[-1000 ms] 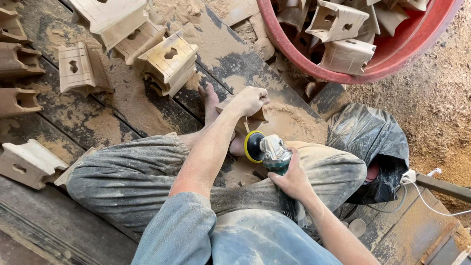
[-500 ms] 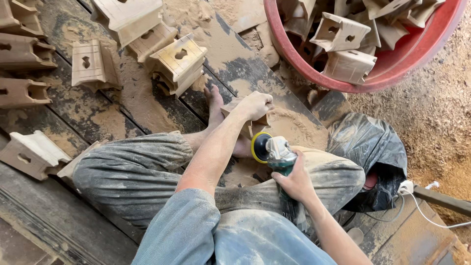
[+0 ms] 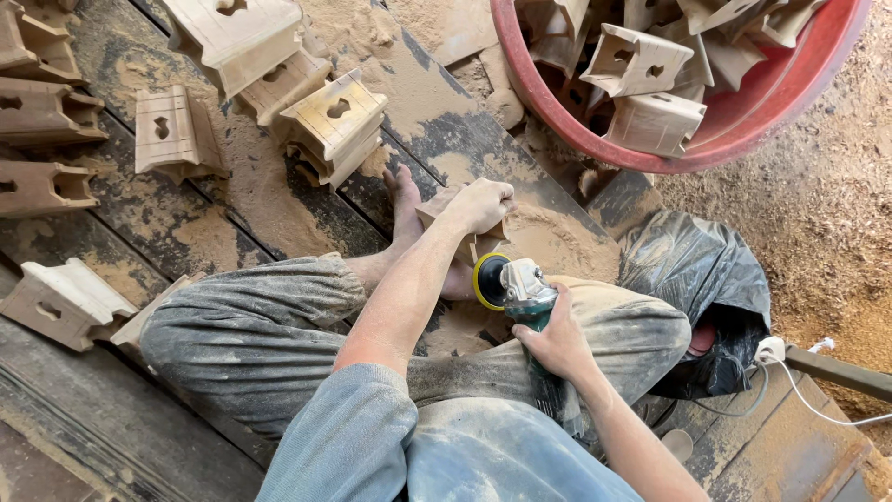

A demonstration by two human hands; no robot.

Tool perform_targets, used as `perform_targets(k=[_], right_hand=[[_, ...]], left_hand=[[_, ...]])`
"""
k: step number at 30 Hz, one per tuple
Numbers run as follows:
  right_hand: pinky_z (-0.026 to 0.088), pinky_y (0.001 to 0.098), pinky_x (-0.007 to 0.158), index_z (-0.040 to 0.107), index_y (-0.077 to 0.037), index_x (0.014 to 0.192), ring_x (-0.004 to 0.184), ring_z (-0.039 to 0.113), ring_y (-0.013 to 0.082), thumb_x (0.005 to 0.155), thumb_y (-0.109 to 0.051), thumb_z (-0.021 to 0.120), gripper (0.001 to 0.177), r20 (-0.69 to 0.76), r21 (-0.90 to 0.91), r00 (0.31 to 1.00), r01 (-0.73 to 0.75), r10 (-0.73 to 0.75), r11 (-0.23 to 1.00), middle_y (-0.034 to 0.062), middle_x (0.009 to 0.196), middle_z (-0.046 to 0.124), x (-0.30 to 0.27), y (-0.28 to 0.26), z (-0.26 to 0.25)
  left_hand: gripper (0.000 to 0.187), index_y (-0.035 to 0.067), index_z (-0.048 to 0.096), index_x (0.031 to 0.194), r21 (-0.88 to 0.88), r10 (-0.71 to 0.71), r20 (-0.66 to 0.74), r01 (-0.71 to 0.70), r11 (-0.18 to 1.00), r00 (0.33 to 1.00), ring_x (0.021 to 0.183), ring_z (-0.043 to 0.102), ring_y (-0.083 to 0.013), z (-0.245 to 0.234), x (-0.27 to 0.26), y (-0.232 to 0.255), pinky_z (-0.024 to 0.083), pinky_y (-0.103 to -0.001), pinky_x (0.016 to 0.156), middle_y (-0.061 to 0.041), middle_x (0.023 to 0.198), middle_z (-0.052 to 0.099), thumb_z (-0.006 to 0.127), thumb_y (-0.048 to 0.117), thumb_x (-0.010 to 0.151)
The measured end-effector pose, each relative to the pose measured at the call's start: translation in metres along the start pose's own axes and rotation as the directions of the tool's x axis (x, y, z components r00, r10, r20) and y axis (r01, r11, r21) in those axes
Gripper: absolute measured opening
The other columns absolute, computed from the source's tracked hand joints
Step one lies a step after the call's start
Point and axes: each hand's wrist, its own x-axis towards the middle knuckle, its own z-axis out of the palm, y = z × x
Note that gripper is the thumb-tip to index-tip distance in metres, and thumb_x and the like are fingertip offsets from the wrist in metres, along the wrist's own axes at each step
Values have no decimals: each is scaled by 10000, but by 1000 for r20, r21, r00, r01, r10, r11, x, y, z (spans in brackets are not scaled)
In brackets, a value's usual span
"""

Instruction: The person sits on the floor and uses an electric sander to smooth the surfaces of small wooden pieces. They hold each piece with one hand and sand it with the other, then place the finished pieces into a red basin nearby.

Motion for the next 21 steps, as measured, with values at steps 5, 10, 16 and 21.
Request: perform_targets(k=[5,10,16,21], right_hand=[[418,533,1151,237,-237,1510,1332,527,465,731,-401,800,976,8,-3,1000,-4,4,1000,317,1393,542,-3,-12,-6],[417,533,1158,249,-236,1499,1329,527,477,723,-396,810,970,11,40,1000,-13,12,999,337,1372,552,-14,-12,-13],[445,525,1118,285,-245,1496,1306,553,450,707,-391,825,967,-126,146,991,-34,53,989,327,1317,595,-13,21,-24],[441,522,1120,319,-237,1483,1299,561,441,672,-363,860,983,-190,277,980,-11,66,961,315,1313,608,-16,40,-25]], left_hand=[[211,245,701,879,16,-24,7,24,1000,1000,1091,697,-329,-3,4,1,495,-538,979,-71,982,760,556,372,962],[196,249,715,943,-17,-53,5,53,998,999,1106,687,-346,-4,2,-2,538,-515,948,-105,1039,753,562,371,939],[346,163,695,1082,260,66,122,-96,961,990,1125,698,-351,-48,11,-22,559,-544,991,-61,1070,782,721,232,744],[516,158,564,1273,409,81,-125,-23,912,989,1189,608,-423,-94,-7,-45,557,-511,1053,-66,1343,524,652,44,777]])
